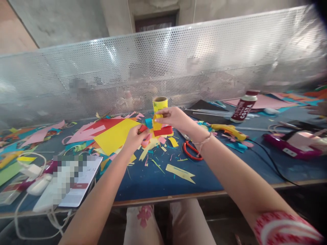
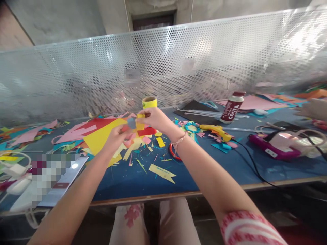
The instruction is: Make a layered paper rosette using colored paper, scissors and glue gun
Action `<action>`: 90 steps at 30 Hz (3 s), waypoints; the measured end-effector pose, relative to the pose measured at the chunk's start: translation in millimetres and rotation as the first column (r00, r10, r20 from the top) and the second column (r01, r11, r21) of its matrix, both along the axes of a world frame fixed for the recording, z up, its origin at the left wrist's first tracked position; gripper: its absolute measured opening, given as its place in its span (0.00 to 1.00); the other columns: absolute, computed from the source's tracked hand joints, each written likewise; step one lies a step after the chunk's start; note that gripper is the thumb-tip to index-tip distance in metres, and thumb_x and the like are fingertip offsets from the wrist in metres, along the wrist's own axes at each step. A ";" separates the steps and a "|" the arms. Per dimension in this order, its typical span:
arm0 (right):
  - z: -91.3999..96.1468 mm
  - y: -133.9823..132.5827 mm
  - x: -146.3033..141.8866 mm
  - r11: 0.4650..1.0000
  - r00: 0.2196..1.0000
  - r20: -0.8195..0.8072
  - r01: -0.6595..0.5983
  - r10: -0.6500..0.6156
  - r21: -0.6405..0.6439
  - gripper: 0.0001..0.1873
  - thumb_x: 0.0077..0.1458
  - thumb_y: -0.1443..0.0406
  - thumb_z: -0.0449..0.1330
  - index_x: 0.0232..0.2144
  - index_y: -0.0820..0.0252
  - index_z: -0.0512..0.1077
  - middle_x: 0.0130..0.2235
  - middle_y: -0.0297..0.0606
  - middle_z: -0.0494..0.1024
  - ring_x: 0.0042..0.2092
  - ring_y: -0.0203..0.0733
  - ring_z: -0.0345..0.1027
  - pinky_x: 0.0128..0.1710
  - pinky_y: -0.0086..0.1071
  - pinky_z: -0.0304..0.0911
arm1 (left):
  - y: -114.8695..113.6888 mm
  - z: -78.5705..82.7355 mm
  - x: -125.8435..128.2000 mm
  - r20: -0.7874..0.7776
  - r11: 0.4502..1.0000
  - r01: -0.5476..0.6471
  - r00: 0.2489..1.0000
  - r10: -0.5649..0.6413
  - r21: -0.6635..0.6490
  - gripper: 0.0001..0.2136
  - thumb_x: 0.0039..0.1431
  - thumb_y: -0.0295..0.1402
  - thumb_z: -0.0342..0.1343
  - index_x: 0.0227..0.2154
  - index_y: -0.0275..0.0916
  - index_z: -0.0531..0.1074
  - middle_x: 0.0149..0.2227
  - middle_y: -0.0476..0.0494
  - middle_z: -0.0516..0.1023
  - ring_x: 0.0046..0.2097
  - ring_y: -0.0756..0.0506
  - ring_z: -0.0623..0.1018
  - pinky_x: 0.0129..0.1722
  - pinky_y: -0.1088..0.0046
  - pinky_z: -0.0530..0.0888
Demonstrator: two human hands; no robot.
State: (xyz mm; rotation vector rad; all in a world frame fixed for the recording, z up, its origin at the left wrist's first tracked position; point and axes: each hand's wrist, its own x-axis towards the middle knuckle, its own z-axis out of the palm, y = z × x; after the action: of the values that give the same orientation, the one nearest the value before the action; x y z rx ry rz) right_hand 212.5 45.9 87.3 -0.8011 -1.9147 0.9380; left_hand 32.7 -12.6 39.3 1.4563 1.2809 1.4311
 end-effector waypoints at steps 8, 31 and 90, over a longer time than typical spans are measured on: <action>16.5 -5.6 -20.8 0.955 0.972 0.144 0.146 -0.187 0.256 0.14 0.43 0.63 0.67 0.35 0.63 0.75 0.31 0.38 0.76 0.32 0.37 0.68 0.34 0.34 0.65 | -10.6 5.0 4.0 0.460 0.996 0.024 0.888 0.017 -0.084 0.13 0.38 0.33 0.66 0.30 0.37 0.76 0.31 0.46 0.78 0.35 0.47 0.77 0.36 0.74 0.71; -0.4 -13.2 -55.7 0.846 0.987 0.050 0.104 -0.153 0.522 0.09 0.50 0.65 0.63 0.37 0.58 0.74 0.38 0.39 0.74 0.39 0.40 0.67 0.42 0.37 0.64 | -20.6 5.5 -3.8 0.462 0.984 -0.152 0.869 0.178 -0.093 0.13 0.35 0.32 0.66 0.21 0.36 0.66 0.19 0.56 0.64 0.22 0.55 0.64 0.24 0.76 0.62; -45.4 -52.3 -22.0 0.994 0.939 -0.340 0.018 -0.052 -0.104 0.15 0.49 0.53 0.61 0.32 0.56 0.68 0.30 0.33 0.69 0.30 0.35 0.64 0.27 0.29 0.65 | -44.8 -29.7 16.1 -0.529 0.720 0.065 0.725 0.441 0.691 0.27 0.62 0.44 0.43 0.63 0.44 0.55 0.55 0.34 0.63 0.55 0.37 0.64 0.54 0.55 0.59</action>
State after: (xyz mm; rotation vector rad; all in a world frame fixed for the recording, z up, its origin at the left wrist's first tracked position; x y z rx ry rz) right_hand 190.5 -6.4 41.9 -0.6750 -1.5571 1.0806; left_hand 48.8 -57.4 9.5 2.5888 1.4277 1.6913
